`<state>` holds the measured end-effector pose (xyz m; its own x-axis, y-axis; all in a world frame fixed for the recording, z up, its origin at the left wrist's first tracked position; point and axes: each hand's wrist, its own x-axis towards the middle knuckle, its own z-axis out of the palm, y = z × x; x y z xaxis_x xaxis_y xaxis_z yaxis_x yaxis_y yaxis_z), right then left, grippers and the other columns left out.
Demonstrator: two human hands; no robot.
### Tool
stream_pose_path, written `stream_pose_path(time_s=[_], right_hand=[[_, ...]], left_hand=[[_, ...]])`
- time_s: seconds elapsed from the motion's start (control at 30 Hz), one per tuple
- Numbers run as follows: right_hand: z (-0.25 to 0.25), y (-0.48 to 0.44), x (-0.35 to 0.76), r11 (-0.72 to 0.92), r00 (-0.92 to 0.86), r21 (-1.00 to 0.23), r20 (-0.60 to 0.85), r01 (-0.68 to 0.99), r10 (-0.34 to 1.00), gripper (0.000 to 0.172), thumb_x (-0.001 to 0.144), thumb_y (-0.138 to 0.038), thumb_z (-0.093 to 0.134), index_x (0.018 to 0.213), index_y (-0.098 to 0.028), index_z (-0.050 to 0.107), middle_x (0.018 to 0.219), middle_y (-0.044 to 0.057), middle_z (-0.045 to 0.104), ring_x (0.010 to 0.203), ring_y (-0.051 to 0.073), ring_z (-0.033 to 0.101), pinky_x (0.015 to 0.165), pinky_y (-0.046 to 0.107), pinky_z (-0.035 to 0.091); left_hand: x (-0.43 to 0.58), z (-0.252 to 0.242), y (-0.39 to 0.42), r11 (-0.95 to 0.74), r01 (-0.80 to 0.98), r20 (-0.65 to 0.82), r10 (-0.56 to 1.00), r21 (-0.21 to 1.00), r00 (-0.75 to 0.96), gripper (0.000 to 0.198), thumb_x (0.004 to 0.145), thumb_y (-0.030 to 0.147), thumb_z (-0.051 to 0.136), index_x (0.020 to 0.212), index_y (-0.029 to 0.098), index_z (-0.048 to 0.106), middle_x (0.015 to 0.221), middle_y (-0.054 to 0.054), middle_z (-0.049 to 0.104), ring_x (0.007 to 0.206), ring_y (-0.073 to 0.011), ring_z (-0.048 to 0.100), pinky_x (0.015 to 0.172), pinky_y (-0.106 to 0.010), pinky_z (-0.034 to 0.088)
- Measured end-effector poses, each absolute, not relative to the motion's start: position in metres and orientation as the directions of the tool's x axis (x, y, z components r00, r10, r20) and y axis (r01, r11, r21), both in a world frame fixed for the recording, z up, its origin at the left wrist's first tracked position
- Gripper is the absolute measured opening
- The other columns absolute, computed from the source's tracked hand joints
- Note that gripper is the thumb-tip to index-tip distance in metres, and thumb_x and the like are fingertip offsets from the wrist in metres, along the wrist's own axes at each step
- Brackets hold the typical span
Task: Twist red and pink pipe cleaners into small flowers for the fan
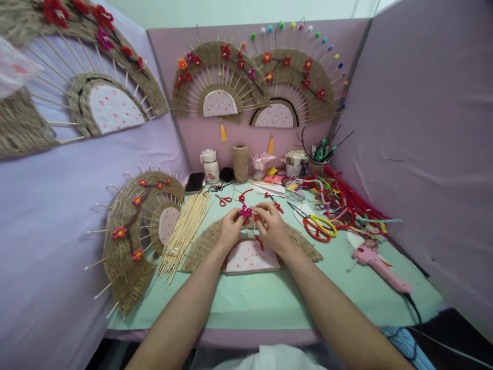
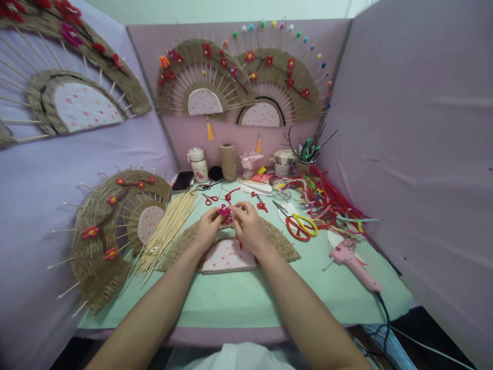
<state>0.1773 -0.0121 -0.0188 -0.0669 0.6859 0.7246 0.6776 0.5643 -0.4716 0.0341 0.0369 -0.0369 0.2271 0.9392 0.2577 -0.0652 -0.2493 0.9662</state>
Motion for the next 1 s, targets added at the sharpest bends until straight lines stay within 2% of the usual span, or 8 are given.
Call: stream_pose_path(time_s=[0.1, 0.3, 0.43, 0.63, 0.8, 1.0], right_hand=[[-0.018, -0.013, 0.177, 0.571, -0.003, -0.508, 0.745, 0.645, 0.667, 0.036, 0.084, -0.011, 0.043, 0.115, -0.023, 0.056, 0.105, 0.009, 0.050, 0.100, 0.020, 0.051, 0.087, 0.038, 0.045], [-0.020, -0.014, 0.176, 0.582, -0.110, -0.456, 0.717, 0.674, 0.689, 0.033, 0.082, -0.013, 0.047, 0.111, -0.023, 0.059, 0.108, 0.009, 0.050, 0.099, 0.022, 0.051, 0.086, 0.038, 0.046], [-0.021, -0.013, 0.176, 0.548, -0.127, -0.430, 0.693, 0.717, 0.710, 0.030, 0.081, -0.012, 0.047, 0.106, -0.020, 0.061, 0.108, 0.010, 0.050, 0.097, 0.022, 0.050, 0.086, 0.039, 0.045], [-0.020, -0.012, 0.177, 0.556, -0.082, -0.463, 0.714, 0.690, 0.696, 0.024, 0.083, -0.014, 0.046, 0.100, -0.019, 0.061, 0.106, 0.010, 0.050, 0.097, 0.021, 0.051, 0.087, 0.036, 0.045], [-0.019, -0.014, 0.176, 0.562, -0.113, -0.459, 0.697, 0.688, 0.708, 0.030, 0.082, -0.014, 0.047, 0.109, -0.022, 0.059, 0.109, 0.010, 0.049, 0.099, 0.021, 0.051, 0.086, 0.037, 0.046], [-0.018, -0.015, 0.176, 0.560, -0.123, -0.465, 0.685, 0.686, 0.718, 0.028, 0.083, -0.014, 0.046, 0.106, -0.022, 0.060, 0.110, 0.010, 0.050, 0.100, 0.022, 0.051, 0.087, 0.038, 0.045]], left_hand=[[0.034, -0.036, 0.037, -0.338, 0.041, 0.325, 0.927, 0.940, 0.186, 0.013, 0.075, 0.024, 0.052, 0.081, 0.017, 0.060, 0.072, 0.000, 0.062, 0.068, -0.0129, 0.058, 0.065, -0.024, 0.046], [0.033, -0.029, 0.030, -0.453, 0.244, 0.420, 0.890, 0.858, 0.177, 0.015, 0.075, 0.019, 0.049, 0.079, 0.017, 0.064, 0.073, 0.000, 0.064, 0.069, -0.0129, 0.057, 0.065, -0.023, 0.043], [0.034, -0.026, 0.028, -0.421, 0.192, 0.394, 0.904, 0.886, 0.166, 0.015, 0.075, 0.020, 0.050, 0.079, 0.016, 0.063, 0.071, 0.000, 0.064, 0.067, -0.0129, 0.057, 0.065, -0.023, 0.044], [0.036, -0.024, 0.026, -0.394, 0.162, 0.371, 0.916, 0.905, 0.153, 0.014, 0.075, 0.020, 0.050, 0.077, 0.016, 0.063, 0.070, 0.000, 0.064, 0.067, -0.0133, 0.057, 0.065, -0.024, 0.045], [0.035, -0.026, 0.026, -0.415, 0.201, 0.385, 0.907, 0.888, 0.172, 0.015, 0.074, 0.018, 0.050, 0.078, 0.016, 0.064, 0.073, -0.001, 0.064, 0.069, -0.0135, 0.057, 0.066, -0.024, 0.044], [0.035, -0.033, 0.033, -0.325, 0.053, 0.313, 0.936, 0.944, 0.161, 0.013, 0.074, 0.022, 0.053, 0.079, 0.016, 0.063, 0.071, 0.000, 0.063, 0.066, -0.0130, 0.057, 0.064, -0.024, 0.046]])
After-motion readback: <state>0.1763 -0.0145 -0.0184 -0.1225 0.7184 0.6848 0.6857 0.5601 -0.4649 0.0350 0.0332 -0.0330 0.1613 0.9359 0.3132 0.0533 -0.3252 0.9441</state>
